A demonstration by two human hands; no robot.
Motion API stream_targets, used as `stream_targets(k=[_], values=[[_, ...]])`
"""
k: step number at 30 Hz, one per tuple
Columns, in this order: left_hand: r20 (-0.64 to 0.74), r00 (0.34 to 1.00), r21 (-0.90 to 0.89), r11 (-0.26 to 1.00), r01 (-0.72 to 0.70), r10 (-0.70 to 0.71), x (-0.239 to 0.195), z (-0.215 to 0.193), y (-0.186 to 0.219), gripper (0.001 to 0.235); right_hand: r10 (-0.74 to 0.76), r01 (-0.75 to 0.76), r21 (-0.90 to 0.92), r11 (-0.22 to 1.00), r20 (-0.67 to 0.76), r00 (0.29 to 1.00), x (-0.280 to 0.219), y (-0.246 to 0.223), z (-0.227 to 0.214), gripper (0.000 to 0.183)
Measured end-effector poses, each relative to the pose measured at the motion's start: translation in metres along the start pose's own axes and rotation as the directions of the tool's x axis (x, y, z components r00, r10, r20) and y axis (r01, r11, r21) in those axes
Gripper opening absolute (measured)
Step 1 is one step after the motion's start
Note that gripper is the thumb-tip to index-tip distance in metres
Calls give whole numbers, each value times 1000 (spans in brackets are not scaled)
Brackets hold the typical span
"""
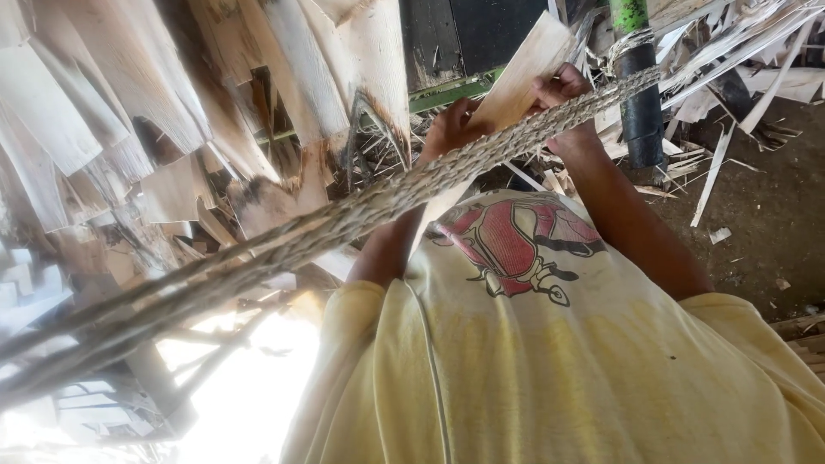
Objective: Feeding thin wood strips into a processing machine.
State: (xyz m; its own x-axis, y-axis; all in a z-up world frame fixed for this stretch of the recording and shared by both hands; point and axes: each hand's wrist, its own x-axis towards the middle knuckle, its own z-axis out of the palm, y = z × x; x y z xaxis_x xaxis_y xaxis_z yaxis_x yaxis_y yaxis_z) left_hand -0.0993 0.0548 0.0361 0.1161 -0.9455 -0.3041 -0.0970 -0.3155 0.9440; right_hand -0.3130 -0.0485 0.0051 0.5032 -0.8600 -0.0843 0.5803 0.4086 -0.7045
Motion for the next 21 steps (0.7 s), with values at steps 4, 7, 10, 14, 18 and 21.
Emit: stream_targets(k=[4, 7, 10, 14, 18, 21], values=[[69, 993, 534, 844, 45, -96, -4, -47, 2, 31, 63, -56, 34, 998, -282, 957, 12, 5, -32, 22], [-36, 996, 602, 794, 82, -76, -9, -81, 14, 24, 154, -145, 59, 988, -208, 966, 15, -30, -4, 31], [-136, 990, 677, 727, 117, -32, 4, -105, 29, 20, 242, -241, 31, 970, -49, 969, 14, 18, -132, 35], [-139, 987, 750, 659, 51, 81, 81, -136, 5, 20, 265, -295, -95, 951, -245, 933, -14, -143, 36, 89], [-93, 993, 784, 620, 28, 72, 162, -157, -6, 18, 276, -333, -363, 870, -202, 940, -36, -210, 91, 98], [-4, 928, 896, 413, -162, 371, 226, -179, -25, 14, 368, -376, -668, 642, -161, 916, -42, -206, 105, 102]])
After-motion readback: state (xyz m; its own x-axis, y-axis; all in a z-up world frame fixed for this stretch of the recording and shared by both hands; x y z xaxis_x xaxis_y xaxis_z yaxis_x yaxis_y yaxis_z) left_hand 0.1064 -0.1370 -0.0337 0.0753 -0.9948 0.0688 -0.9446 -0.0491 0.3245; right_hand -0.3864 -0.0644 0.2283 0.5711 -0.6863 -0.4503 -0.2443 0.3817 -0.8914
